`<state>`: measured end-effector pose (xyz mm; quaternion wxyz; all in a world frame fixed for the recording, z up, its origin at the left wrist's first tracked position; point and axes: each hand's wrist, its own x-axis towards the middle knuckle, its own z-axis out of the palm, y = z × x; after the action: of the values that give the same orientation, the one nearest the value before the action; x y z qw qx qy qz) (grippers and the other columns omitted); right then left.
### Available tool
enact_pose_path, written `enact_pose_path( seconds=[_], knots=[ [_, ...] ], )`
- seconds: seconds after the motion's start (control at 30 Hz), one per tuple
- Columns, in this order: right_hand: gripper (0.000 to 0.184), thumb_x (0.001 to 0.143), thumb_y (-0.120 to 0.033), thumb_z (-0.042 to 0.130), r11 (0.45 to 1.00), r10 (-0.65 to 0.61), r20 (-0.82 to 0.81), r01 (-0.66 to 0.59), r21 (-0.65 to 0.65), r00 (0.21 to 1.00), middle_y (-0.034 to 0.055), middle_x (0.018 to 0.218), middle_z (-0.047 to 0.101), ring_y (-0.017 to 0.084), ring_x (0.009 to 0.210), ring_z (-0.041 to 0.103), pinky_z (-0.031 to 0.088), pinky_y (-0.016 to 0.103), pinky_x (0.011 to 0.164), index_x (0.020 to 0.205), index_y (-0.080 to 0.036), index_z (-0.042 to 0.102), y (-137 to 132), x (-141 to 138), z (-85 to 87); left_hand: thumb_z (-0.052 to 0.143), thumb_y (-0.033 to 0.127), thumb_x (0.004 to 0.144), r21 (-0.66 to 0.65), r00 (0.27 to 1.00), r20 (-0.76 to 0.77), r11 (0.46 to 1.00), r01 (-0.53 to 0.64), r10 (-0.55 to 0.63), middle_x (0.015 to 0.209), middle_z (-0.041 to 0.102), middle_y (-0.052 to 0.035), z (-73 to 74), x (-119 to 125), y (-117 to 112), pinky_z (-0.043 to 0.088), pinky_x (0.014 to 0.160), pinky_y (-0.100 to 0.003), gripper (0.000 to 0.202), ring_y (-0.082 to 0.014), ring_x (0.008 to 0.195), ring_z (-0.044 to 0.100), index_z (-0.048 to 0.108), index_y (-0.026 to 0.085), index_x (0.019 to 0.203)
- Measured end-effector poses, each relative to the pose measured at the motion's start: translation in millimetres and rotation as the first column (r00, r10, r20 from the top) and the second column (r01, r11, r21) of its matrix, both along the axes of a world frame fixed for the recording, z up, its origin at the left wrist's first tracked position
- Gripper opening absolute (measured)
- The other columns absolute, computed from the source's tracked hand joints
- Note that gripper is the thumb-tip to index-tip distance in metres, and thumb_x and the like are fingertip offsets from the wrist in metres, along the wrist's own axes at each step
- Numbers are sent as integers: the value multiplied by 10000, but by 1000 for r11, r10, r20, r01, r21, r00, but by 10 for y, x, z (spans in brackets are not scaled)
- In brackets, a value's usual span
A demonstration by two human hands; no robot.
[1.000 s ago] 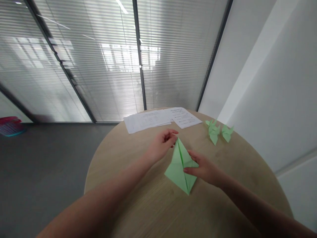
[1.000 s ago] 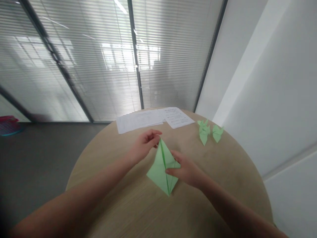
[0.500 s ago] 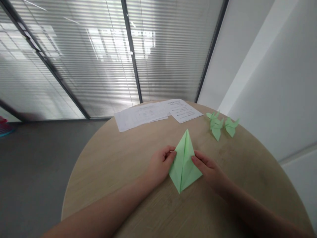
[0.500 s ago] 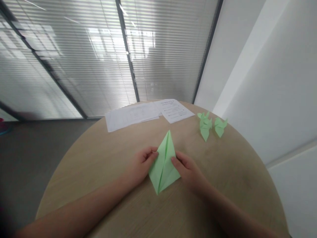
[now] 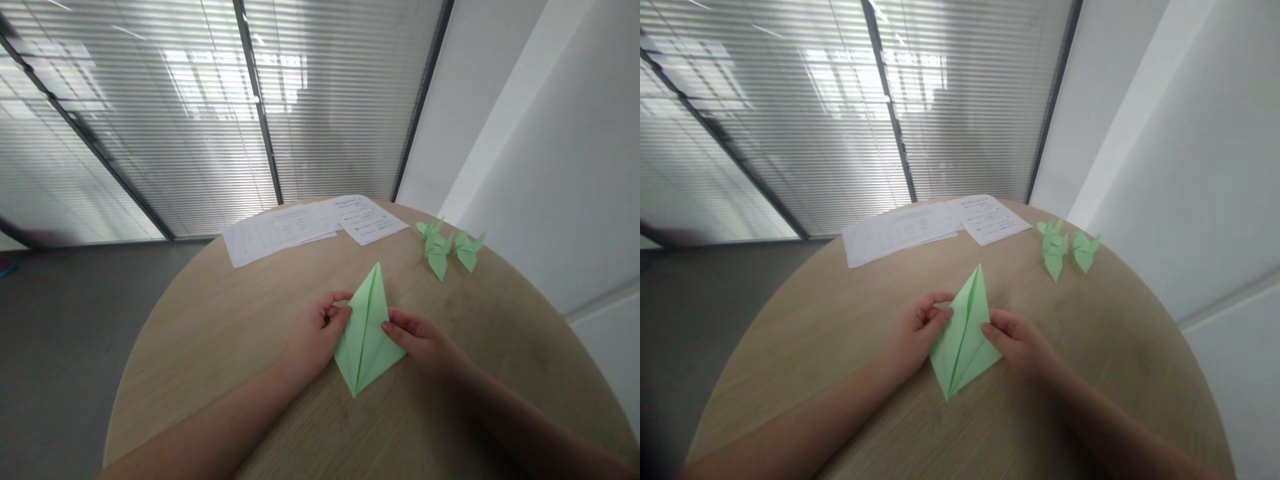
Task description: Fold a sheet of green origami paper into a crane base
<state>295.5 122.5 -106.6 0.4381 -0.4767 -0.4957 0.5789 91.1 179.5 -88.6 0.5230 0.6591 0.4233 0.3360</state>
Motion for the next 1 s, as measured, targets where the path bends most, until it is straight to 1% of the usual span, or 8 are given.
enact_pose_path(
  seconds=[0.13, 0.23, 0.3, 0.47, 0.63, 0.8, 0.9, 1.0],
  knots=[
    [456, 851, -555, 706, 999, 43, -78, -43, -2, 996, 77, 1033, 790, 283, 924, 748, 552, 490, 940, 1164, -225, 744, -5, -7, 1, 591, 392, 906, 40, 1000, -13, 999, -26, 27, 608, 551, 36, 50, -14, -2, 339, 502, -225, 356, -121, 542, 474, 706, 174, 1163],
    [439, 861, -532, 708, 997, 82, -92, -83, 0, 992, 77, 1037, 793, 286, 931, 753, 554, 498, 943, 1177, -228, 739, -25, -17, 25, 578, 396, 923, 63, 999, 31, 997, -34, 32, 818, 726, -41, 78, -24, 4, 448, 610, -257, 330, -160, 699, 609, 750, 183, 1107],
    [434, 870, -524, 703, 993, 114, -94, -114, 3, 989, 72, 1007, 795, 283, 928, 756, 558, 490, 938, 1189, -232, 736, -43, -26, 50, 593, 386, 913, 39, 998, 58, 999, -19, 16, 893, 759, -60, 82, -29, 14, 476, 650, -270, 322, -171, 742, 641, 767, 182, 1092],
    [421, 890, -533, 678, 982, 187, -81, -187, 6, 979, 49, 941, 784, 255, 869, 746, 571, 419, 868, 1183, -237, 733, -77, -44, 98, 659, 341, 846, -29, 998, 64, 999, -13, 15, 779, 741, -40, 61, -41, 38, 457, 570, -251, 341, -152, 628, 620, 757, 168, 1123],
    [443, 941, -584, 564, 993, 98, 155, -106, 43, 983, 37, 840, 736, 214, 735, 674, 534, 311, 666, 1057, -197, 747, -81, -36, 76, 663, 300, 839, 48, 999, -49, 999, -22, 24, 688, 684, 3, 74, -45, 36, 440, 552, -233, 298, -137, 595, 600, 745, 177, 1097],
    [321, 943, -458, 548, 981, -70, 462, -23, 193, 884, 20, 711, 659, 196, 685, 610, 483, 296, 636, 867, -198, 719, -8, 68, 4, 643, 274, 882, 140, 957, -271, 980, 142, -100, 763, 743, -5, 69, -24, 23, 494, 630, -270, 243, -162, 671, 658, 735, 202, 1096],
    [286, 934, -378, 541, 942, -160, 627, -71, 327, 762, 35, 732, 676, 215, 746, 626, 502, 333, 726, 748, -215, 685, 61, 170, -29, 655, 243, 895, 277, 882, -459, 926, 257, -108, 914, 776, -27, 83, -13, 7, 543, 793, -344, 236, -207, 847, 701, 738, 214, 1114],
    [262, 938, -305, 547, 889, -205, 708, -174, 424, 676, 53, 815, 729, 232, 832, 659, 508, 374, 830, 735, -225, 692, 99, 238, -37, 683, 212, 890, 443, 817, -576, 827, 346, -33, 1135, 753, -60, 123, -27, -16, 524, 971, -420, 276, -257, 1076, 662, 724, 192, 1163]
  ],
)
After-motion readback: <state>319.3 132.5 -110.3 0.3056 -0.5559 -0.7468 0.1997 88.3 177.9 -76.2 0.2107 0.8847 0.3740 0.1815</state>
